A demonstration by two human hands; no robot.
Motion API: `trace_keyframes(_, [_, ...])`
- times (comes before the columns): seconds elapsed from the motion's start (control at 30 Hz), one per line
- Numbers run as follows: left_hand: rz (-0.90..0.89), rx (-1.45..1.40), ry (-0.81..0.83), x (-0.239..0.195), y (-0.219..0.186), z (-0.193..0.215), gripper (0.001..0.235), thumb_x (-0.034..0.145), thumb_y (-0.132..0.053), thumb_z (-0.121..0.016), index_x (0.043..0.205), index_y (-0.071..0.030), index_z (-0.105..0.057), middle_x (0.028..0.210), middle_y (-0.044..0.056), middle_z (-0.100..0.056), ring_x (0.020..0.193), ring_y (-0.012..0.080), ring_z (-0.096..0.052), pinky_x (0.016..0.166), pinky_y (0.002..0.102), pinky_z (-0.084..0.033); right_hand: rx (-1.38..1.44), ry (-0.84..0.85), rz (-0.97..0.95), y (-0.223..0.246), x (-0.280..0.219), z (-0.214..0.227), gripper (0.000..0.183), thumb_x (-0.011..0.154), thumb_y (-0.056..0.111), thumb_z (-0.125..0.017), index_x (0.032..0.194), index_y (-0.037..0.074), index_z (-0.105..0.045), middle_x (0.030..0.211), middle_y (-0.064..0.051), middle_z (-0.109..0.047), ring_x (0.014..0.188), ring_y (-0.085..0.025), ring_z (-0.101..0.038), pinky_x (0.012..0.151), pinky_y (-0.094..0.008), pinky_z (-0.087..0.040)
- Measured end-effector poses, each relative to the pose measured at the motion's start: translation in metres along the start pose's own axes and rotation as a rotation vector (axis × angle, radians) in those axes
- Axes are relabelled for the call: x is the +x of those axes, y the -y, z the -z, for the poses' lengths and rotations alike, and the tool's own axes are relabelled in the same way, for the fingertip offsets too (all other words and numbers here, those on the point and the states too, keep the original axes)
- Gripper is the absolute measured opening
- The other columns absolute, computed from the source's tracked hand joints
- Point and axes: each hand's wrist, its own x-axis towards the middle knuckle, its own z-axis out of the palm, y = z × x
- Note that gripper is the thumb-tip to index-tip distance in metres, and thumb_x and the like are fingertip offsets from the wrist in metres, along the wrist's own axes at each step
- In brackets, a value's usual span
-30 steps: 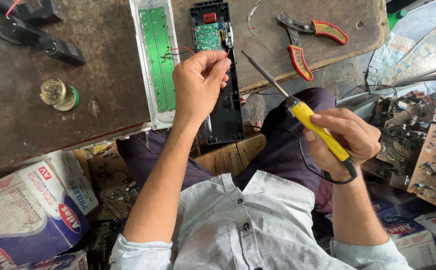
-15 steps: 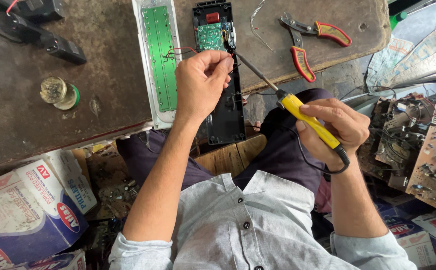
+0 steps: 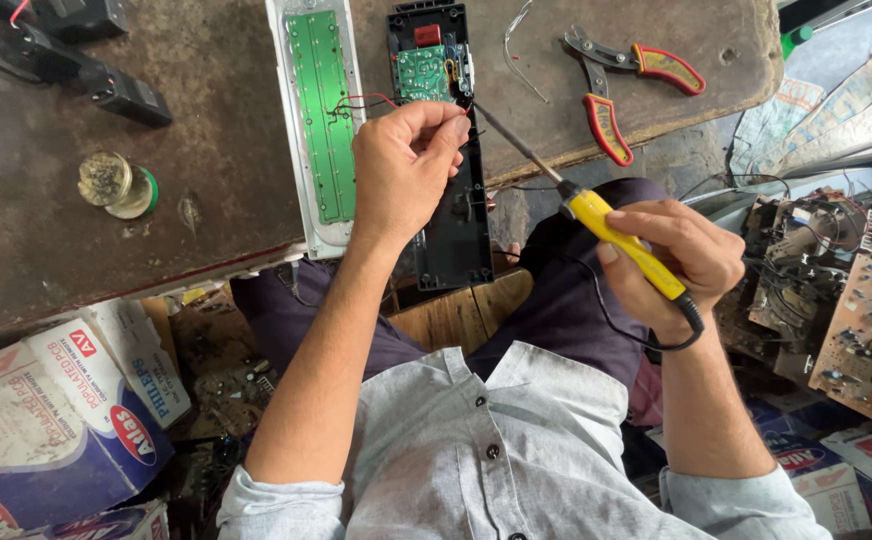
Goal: The person solders wires to a small black electronic component and then to a circuit board inside a plastic housing. They use a soldering iron and wire cutters to attach and trim wires, then place the component into the housing.
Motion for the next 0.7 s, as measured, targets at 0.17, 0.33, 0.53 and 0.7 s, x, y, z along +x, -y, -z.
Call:
trace_keyframes(0.17, [-0.043, 0.008, -0.006, -0.002, -0.008, -0.001, 0.016, 0.097, -0.011, -0.073, 0.108, 0.001, -0.075, 0.084, 0.005, -0.078, 0.068, 0.0064, -0.072, 0.06, 0.021, -0.06, 0.101, -0.147, -0.095, 0.006, -0.012, 0.009, 0.018, 0.1, 0.007, -0.079, 0.11, -0.006, -0.071, 0.095, -0.016, -0.072, 0.075, -0.015, -0.068, 0.067, -0.022, -0.052])
trace_keyframes(0.33, [-0.328, 0.262, -0.182, -0.029, -0.036, 0.012, 0.032, 0.098, -0.011, -0.077, 0.125, 0.003, -0.065, 0.085, 0.008, -0.072, 0.067, 0.0104, -0.067, 0.059, 0.024, -0.054, 0.311, -0.252, -0.174, 0.008, -0.028, 0.024, 0.017, 0.107, 0.006, -0.076, 0.116, -0.006, -0.068, 0.1, -0.016, -0.071, 0.078, -0.016, -0.072, 0.07, -0.025, -0.06])
trace_keyframes(0.53, [-0.762, 0.622, -0.074, -0.11, -0.053, 0.035, 0.027, 0.093, -0.019, -0.087, 0.1, -0.008, -0.064, 0.079, 0.003, -0.061, 0.068, 0.0174, -0.06, 0.06, 0.034, -0.05, 0.354, -0.348, -0.228, 0.016, -0.05, 0.042, 0.02, 0.111, 0.006, -0.077, 0.119, -0.007, -0.064, 0.107, -0.018, -0.07, 0.083, -0.02, -0.072, 0.076, -0.028, -0.061])
trace_keyframes(0.7, [-0.731, 0.731, -0.038, -0.135, -0.03, 0.033, 0.028, 0.089, -0.019, -0.085, 0.102, -0.007, -0.064, 0.084, 0.004, -0.06, 0.078, 0.021, -0.062, 0.068, 0.034, -0.052, 0.361, -0.348, -0.2, 0.011, -0.056, 0.048, 0.022, 0.113, 0.007, -0.078, 0.118, -0.007, -0.062, 0.103, -0.02, -0.071, 0.079, -0.021, -0.071, 0.072, -0.028, -0.059])
